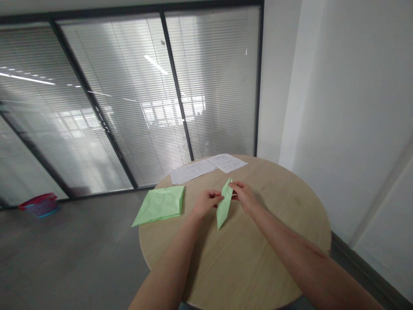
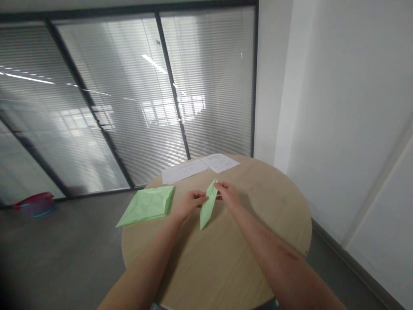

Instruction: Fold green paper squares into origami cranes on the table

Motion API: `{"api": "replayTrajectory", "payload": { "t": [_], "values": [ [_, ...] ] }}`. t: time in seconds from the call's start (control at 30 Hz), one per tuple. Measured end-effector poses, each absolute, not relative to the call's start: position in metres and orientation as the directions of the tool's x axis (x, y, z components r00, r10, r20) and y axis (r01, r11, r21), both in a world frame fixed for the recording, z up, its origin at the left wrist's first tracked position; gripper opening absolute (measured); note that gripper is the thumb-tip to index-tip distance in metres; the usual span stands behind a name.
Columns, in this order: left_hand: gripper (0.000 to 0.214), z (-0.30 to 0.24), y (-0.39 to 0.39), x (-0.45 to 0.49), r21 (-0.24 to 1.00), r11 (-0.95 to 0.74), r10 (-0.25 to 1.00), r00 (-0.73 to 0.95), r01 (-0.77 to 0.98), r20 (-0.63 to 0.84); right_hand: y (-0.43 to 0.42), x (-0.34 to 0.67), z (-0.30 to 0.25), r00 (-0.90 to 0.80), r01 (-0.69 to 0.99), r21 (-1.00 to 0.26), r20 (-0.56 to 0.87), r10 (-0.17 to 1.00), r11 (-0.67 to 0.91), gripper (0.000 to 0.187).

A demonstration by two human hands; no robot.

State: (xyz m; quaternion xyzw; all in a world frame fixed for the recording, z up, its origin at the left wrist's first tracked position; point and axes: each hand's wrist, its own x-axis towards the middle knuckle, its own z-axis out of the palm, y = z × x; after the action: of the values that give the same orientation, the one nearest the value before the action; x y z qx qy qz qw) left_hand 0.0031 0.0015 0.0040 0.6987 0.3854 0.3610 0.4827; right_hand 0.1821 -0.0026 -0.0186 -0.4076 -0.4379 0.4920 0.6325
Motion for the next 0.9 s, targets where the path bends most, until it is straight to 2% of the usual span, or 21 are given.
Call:
{"api": "replayTrajectory", "payload": {
  "t": [0.4,0.47,0.53,0.6,0.7,0.8,0.9],
  "values": [
    [0.034,0.005,-0.005,0.007,0.972,-0.15,0.887,0.458,0.178,0.053,0.006,0.201,-0.018,0.237,-0.392,-0.901,0.099,0.966,0.188,0.035],
    [0.034,0.004,-0.003,0.007,0.979,-0.15,0.904,0.42,0.136,0.08,0.006,0.201,-0.018,0.178,-0.441,-0.885,0.075,0.981,0.148,0.036],
    [0.034,0.003,-0.001,0.007,0.981,-0.167,0.93,0.347,0.096,0.124,0.004,0.197,-0.017,0.041,-0.476,-0.876,0.07,0.997,0.081,0.039],
    [0.036,0.003,0.001,0.005,0.98,-0.188,0.949,0.27,0.068,0.164,-0.001,0.19,-0.016,-0.091,-0.442,-0.896,0.093,0.991,0.043,0.044],
    [0.041,0.003,0.003,0.004,0.975,-0.218,0.961,0.185,0.041,0.207,-0.009,0.18,-0.016,-0.136,-0.347,-0.934,0.143,0.98,0.088,0.052],
    [0.038,0.003,0.003,0.004,0.966,-0.255,0.961,0.116,0.031,0.25,-0.013,0.174,-0.016,-0.161,-0.244,-0.961,0.172,0.972,0.13,0.043],
    [0.033,0.003,0.002,0.006,0.961,-0.276,0.954,0.118,-0.006,0.275,-0.014,0.173,-0.015,-0.118,-0.204,-0.964,0.197,0.973,0.171,0.035]
  ]
}}
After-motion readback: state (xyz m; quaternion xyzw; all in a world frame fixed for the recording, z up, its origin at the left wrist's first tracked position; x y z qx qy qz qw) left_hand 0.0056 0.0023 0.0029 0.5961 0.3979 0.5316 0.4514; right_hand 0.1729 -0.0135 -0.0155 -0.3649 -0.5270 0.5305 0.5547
